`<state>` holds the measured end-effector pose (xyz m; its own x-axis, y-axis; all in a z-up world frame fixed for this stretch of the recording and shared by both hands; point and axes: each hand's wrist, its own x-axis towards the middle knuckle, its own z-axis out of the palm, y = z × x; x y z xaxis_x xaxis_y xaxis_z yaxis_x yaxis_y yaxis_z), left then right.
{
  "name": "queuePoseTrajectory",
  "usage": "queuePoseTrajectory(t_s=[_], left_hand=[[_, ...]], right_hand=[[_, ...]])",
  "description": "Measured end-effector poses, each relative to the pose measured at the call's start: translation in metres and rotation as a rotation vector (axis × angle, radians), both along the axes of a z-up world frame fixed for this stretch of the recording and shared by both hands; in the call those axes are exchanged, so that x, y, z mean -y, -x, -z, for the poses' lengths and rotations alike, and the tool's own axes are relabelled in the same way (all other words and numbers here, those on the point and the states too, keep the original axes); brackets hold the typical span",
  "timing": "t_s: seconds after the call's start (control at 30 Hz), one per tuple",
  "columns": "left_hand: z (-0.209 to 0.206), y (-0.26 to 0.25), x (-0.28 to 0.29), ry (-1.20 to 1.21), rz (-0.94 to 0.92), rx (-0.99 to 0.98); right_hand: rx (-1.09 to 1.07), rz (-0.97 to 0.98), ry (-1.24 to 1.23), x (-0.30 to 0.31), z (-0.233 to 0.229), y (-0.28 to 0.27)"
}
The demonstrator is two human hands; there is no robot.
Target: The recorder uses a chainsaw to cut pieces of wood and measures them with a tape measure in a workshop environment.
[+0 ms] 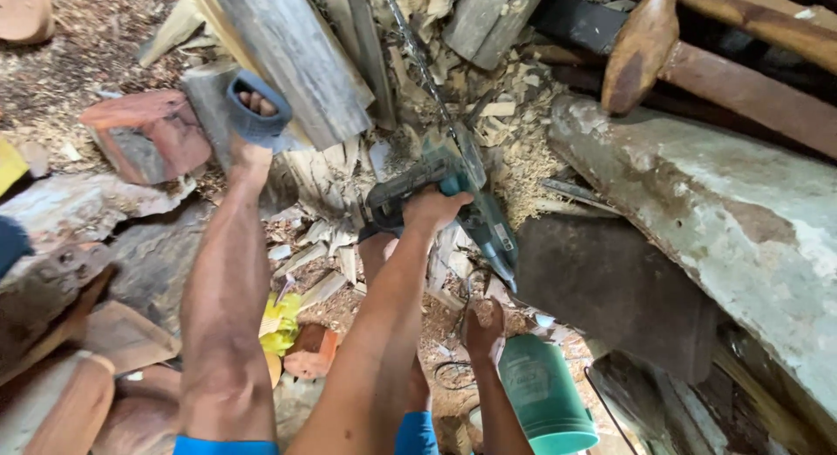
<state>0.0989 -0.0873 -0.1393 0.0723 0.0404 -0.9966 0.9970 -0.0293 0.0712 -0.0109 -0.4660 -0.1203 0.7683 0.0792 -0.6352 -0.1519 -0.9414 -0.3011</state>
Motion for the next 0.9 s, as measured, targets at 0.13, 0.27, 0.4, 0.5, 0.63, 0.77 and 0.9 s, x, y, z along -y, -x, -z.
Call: queuePoseTrajectory(t_s=[0.13, 0.27, 0.4, 0.5, 0.63, 0.77, 0.9], left_hand=[[-0.015, 0.014, 0.004, -0.067, 0.066, 0.045], [-0.081, 0.042, -0.023, -0.041, 0.032, 0.191], [-0.112, 0.072, -0.020, -0.364, -0.106, 0.401], [-0.118, 0.079, -0.028, -0.371, -0.176, 0.293], [-0.134, 0.069, -0.042, -0.363, -0.117, 0.256], [-0.139, 0.079, -0.040, -0.319, -0.072, 0.493], [-0.261, 0.030, -0.027, -0.345, -0.213, 0.635]], right_hand=[[-0.079, 0.187, -0.281, 0.164, 0.089, 0.093], [-0.139, -0.283, -0.085, 0.222, 0.099, 0.129], [-0.360, 0.154, -0.151, 0.110, 0.026, 0.077], [-0.372, 0.070, -0.123, 0.024, -0.024, 0.028], [-0.429, 0.205, -0.223, -0.005, -0.028, 0.001], [-0.374, 0.296, -0.300, -0.002, -0.030, 0.003], [-0.531, 0.760, -0.208, -0.075, -0.083, -0.033]])
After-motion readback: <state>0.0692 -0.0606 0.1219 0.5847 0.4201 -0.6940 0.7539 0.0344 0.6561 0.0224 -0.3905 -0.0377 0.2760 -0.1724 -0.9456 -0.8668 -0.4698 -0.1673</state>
